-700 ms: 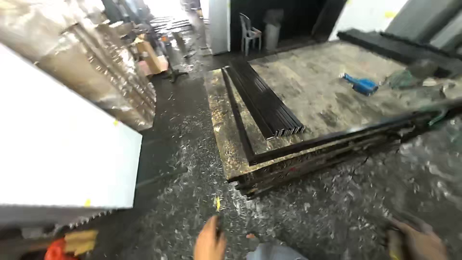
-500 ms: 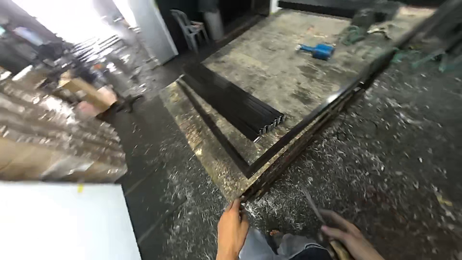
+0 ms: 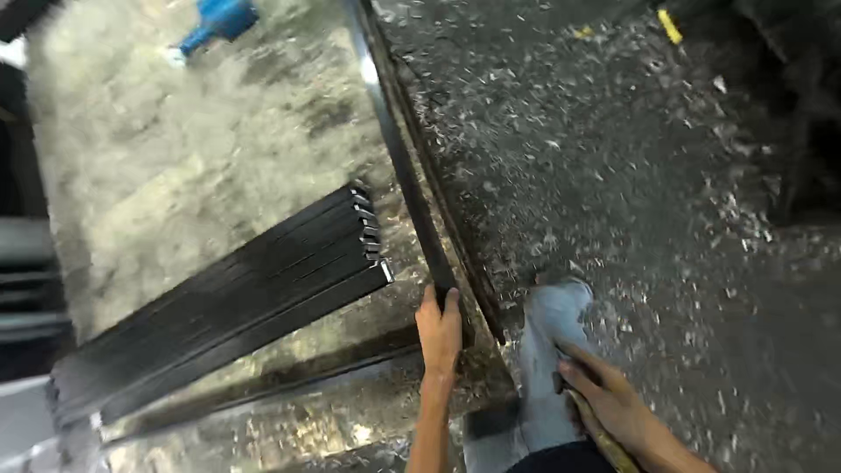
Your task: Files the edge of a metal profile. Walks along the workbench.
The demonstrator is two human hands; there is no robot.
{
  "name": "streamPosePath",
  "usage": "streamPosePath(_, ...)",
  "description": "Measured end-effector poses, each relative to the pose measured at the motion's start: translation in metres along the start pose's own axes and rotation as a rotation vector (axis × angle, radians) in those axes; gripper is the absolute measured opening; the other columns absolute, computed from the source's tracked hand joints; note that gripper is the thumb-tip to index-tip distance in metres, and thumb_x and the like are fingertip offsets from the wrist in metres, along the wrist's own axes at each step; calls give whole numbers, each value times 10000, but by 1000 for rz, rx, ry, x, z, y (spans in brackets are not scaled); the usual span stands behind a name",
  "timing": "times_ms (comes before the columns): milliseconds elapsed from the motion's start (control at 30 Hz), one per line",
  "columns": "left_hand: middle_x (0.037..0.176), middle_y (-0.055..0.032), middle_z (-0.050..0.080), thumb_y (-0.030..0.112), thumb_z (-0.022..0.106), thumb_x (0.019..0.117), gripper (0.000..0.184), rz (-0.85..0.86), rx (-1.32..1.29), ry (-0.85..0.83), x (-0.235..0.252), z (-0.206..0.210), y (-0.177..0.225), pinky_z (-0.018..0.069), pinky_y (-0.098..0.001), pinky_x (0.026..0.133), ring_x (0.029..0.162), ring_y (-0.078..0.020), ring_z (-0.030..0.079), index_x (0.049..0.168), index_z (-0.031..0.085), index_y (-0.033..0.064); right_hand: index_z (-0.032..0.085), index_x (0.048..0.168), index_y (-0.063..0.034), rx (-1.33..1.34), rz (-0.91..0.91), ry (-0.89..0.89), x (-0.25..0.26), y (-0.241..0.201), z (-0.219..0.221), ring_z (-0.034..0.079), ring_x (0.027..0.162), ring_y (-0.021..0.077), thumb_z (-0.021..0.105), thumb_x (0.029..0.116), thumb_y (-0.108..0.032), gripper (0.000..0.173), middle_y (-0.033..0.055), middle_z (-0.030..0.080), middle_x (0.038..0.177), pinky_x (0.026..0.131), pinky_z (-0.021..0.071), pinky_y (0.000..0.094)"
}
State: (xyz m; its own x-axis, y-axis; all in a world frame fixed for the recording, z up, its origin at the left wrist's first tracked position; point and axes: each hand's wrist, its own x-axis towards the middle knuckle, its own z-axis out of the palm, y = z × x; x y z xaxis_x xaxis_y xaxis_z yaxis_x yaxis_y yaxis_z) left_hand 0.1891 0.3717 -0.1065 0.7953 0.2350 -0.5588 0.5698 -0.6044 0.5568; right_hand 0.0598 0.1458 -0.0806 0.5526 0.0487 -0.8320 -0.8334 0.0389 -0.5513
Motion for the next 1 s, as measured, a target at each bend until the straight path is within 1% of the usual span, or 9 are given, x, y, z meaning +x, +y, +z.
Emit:
streamPosePath(100, 1072, -158, 718, 341, 624, 1015, 431, -13, -54, -60, -2, 6, 3, 569, -557, 868, 977, -287, 707, 1346, 600, 67, 495, 1530, -173, 103, -72, 117, -14, 36, 45, 657, 569, 207, 473, 1071, -235, 464, 77, 716, 931, 465, 588, 381)
streamPosePath(233, 1088, -122, 715, 195, 666, 985, 385, 25, -179, -113, 14, 10, 13, 616, -461, 797, 926, -217, 716, 1339, 596, 63, 552, 1498, -183, 205, -203, 216, 4, 46, 89, 702, 647, 157, 576, 1036, -218, 463, 32, 746, 985, 541, 636, 363)
streamPosePath(333, 1006, -108, 689, 41, 657, 909, 367, 15, -260, -19, 25, 23, 21, 620, -414, 671, 814, -194, 701, 1268, 583, 53, 598, 1452, -128, 206, -368, 311, 11, 64, 124, 685, 619, 89, 560, 1049, -218, 415, 18, 758, 995, 543, 634, 324)
streamPosePath(400, 939, -93, 675, -32, 650, 839, 360, 28, -281, 56, 27, 36, 20, 614, -399, 593, 746, -189, 693, 1178, 572, 57, 623, 1418, -82, 222, -404, 393, 0, 76, 154, 657, 598, 81, 523, 1064, -210, 390, 36, 744, 915, 543, 612, 307)
streamPosePath(533, 903, -43, 661, -59, 659, 814, 349, 98, -219, 113, 28, 43, 22, 613, -343, 593, 743, -134, 690, 1118, 553, 76, 673, 1345, -33, 256, -463, 560, 22, 72, 191, 635, 634, 79, 545, 1035, -131, 349, 69, 735, 876, 601, 576, 256)
streamPosePath(600, 895, -52, 661, -56, 665, 794, 353, 106, -191, 122, 29, 41, 17, 613, -354, 582, 733, -144, 694, 1098, 547, 79, 674, 1333, -11, 314, -511, 620, 40, 64, 200, 640, 671, 62, 531, 1033, -117, 348, 64, 740, 891, 637, 577, 240)
streamPosePath(733, 872, -67, 653, -65, 675, 777, 363, 114, -169, 131, 32, 41, 20, 601, -375, 563, 715, -169, 687, 1088, 542, 67, 674, 1342, -15, 335, -448, 549, 1, 67, 206, 646, 660, 117, 567, 1021, -102, 349, 99, 726, 865, 616, 573, 276)
streamPosePath(900, 911, -110, 641, -118, 673, 700, 452, 146, -165, 174, 37, 41, 19, 594, -393, 580, 755, -195, 681, 1105, 539, 31, 667, 1370, -67, 308, -460, 620, 36, 51, 199, 640, 678, 86, 539, 1022, -125, 375, 39, 723, 856, 639, 576, 285)
streamPosePath(1000, 940, -95, 628, -92, 665, 723, 450, 141, -160, 137, 36, 42, 21, 588, -389, 600, 787, -183, 672, 1122, 517, 53, 663, 1360, -25, 314, -443, 582, 1, 58, 205, 671, 690, 117, 561, 1018, -106, 367, 91, 746, 906, 655, 597, 297)
